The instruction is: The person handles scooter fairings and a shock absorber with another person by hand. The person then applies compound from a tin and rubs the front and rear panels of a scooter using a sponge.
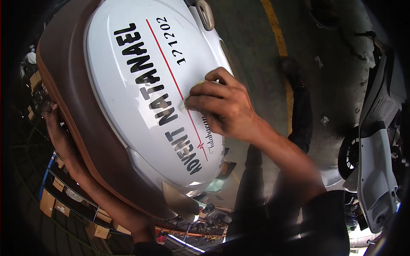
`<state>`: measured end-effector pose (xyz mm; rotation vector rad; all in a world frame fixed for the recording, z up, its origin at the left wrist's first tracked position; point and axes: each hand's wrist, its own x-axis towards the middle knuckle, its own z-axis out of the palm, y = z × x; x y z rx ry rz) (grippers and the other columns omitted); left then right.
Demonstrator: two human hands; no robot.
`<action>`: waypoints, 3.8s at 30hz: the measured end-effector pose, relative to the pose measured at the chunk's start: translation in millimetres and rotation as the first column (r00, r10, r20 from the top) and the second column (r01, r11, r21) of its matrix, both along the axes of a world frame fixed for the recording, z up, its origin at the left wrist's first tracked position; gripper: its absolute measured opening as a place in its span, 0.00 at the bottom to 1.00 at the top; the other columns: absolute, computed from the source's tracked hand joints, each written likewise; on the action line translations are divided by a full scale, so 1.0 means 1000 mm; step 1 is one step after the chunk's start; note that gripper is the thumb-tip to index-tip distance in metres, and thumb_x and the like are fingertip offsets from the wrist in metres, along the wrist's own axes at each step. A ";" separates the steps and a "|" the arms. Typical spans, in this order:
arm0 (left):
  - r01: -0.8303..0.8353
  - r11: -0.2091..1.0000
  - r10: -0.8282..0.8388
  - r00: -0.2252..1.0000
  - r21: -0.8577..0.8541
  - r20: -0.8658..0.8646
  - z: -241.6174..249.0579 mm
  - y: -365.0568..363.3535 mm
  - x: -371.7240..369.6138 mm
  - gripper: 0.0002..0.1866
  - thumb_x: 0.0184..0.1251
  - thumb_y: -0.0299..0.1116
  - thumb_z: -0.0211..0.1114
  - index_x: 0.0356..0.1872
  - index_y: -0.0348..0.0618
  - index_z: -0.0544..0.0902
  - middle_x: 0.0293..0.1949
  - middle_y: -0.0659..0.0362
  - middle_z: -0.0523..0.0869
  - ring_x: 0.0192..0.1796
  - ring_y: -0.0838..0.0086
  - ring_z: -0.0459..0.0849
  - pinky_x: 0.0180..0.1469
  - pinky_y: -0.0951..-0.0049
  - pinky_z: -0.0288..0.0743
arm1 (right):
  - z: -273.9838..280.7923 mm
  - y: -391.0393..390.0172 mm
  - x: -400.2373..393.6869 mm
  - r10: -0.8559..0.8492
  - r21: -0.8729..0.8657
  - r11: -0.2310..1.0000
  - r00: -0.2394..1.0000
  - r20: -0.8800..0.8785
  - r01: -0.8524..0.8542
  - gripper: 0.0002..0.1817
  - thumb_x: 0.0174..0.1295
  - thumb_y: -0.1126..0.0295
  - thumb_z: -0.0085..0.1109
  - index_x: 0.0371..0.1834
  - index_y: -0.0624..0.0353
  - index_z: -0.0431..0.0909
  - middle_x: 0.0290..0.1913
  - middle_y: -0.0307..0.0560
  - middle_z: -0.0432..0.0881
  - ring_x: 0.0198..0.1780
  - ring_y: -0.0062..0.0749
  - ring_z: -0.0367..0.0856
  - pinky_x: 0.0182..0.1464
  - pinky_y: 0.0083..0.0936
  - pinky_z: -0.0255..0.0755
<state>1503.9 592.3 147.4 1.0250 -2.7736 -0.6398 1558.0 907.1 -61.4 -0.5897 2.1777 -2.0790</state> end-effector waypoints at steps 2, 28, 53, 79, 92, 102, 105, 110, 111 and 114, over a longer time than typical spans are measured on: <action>0.018 1.000 -0.018 1.000 0.022 0.017 0.002 -0.005 0.000 0.15 0.77 0.44 0.56 0.52 0.46 0.81 0.44 0.63 0.79 0.48 0.78 0.78 0.52 0.74 0.72 | 0.000 0.001 0.012 0.002 -0.012 1.000 1.000 0.018 -0.002 0.21 0.32 0.83 0.71 0.34 0.48 0.91 0.40 0.32 0.88 0.43 0.39 0.80 0.38 0.30 0.81; -0.026 0.999 0.024 0.998 0.044 0.051 -0.002 0.017 0.003 0.15 0.79 0.41 0.49 0.48 0.40 0.77 0.43 0.61 0.76 0.47 0.75 0.75 0.55 0.72 0.68 | -0.051 -0.043 -0.089 -0.250 0.075 0.968 0.903 0.349 0.239 0.07 0.55 0.80 0.69 0.37 0.63 0.88 0.39 0.49 0.89 0.43 0.41 0.83 0.50 0.31 0.76; -0.109 0.984 0.125 0.985 -0.141 0.115 0.002 0.033 0.005 0.19 0.74 0.54 0.51 0.40 0.46 0.71 0.41 0.63 0.70 0.50 0.76 0.71 0.58 0.66 0.64 | -0.051 -0.028 -0.077 -0.139 0.075 0.989 0.958 0.251 0.125 0.12 0.50 0.82 0.71 0.40 0.61 0.89 0.41 0.48 0.87 0.40 0.37 0.82 0.44 0.27 0.76; 0.176 0.950 -0.136 0.977 -0.258 0.166 -0.001 0.013 0.017 0.20 0.74 0.49 0.47 0.36 0.38 0.70 0.37 0.60 0.63 0.42 0.72 0.66 0.51 0.64 0.62 | -0.050 -0.024 -0.079 -0.086 0.007 0.996 0.932 0.353 0.089 0.09 0.53 0.81 0.69 0.38 0.62 0.88 0.40 0.47 0.87 0.42 0.40 0.82 0.44 0.31 0.76; 0.157 0.948 -0.102 0.974 -0.278 0.202 -0.001 0.017 0.014 0.24 0.73 0.52 0.47 0.37 0.35 0.69 0.38 0.58 0.65 0.42 0.68 0.67 0.50 0.60 0.61 | -0.053 -0.034 -0.091 -0.091 0.026 0.996 0.931 0.354 0.087 0.11 0.50 0.83 0.71 0.38 0.62 0.88 0.40 0.47 0.87 0.42 0.38 0.83 0.44 0.29 0.76; 0.148 0.941 -0.090 0.976 -0.304 0.198 -0.001 0.013 0.018 0.25 0.72 0.54 0.47 0.38 0.36 0.71 0.36 0.56 0.68 0.42 0.65 0.70 0.50 0.56 0.61 | -0.050 -0.036 -0.094 -0.098 0.011 0.995 0.931 0.352 0.101 0.11 0.50 0.82 0.71 0.38 0.62 0.88 0.39 0.47 0.87 0.41 0.38 0.82 0.44 0.29 0.76; 0.200 0.916 -0.131 0.968 -0.347 0.214 -0.004 0.016 0.015 0.26 0.72 0.55 0.47 0.38 0.36 0.72 0.35 0.57 0.67 0.42 0.65 0.70 0.50 0.54 0.60 | -0.050 -0.068 -0.148 -0.156 -0.024 0.986 0.952 0.262 0.168 0.12 0.50 0.83 0.70 0.38 0.62 0.88 0.39 0.48 0.87 0.41 0.39 0.82 0.45 0.30 0.76; 0.213 0.916 -0.131 0.960 -0.339 0.248 0.000 0.014 0.017 0.26 0.72 0.56 0.46 0.37 0.36 0.71 0.35 0.57 0.66 0.42 0.66 0.70 0.49 0.54 0.60 | -0.043 -0.021 -0.073 -0.025 -0.022 0.999 0.915 0.403 0.037 0.12 0.50 0.83 0.68 0.39 0.60 0.88 0.40 0.46 0.86 0.41 0.42 0.78 0.44 0.33 0.75; 0.162 0.931 -0.087 0.969 -0.328 0.231 -0.001 0.015 0.016 0.26 0.72 0.56 0.46 0.37 0.36 0.71 0.35 0.57 0.66 0.42 0.66 0.69 0.49 0.54 0.60 | -0.044 -0.026 -0.083 -0.023 -0.026 0.999 0.918 0.396 0.037 0.12 0.50 0.83 0.68 0.39 0.60 0.88 0.40 0.46 0.86 0.41 0.42 0.78 0.44 0.33 0.75; 0.189 0.922 -0.116 0.967 -0.337 0.227 -0.003 0.017 0.013 0.26 0.72 0.55 0.46 0.36 0.36 0.70 0.35 0.57 0.65 0.42 0.66 0.69 0.48 0.56 0.60 | -0.046 -0.057 -0.134 -0.110 -0.022 0.993 0.964 0.243 0.119 0.11 0.51 0.83 0.69 0.39 0.61 0.89 0.39 0.47 0.87 0.40 0.37 0.82 0.43 0.27 0.76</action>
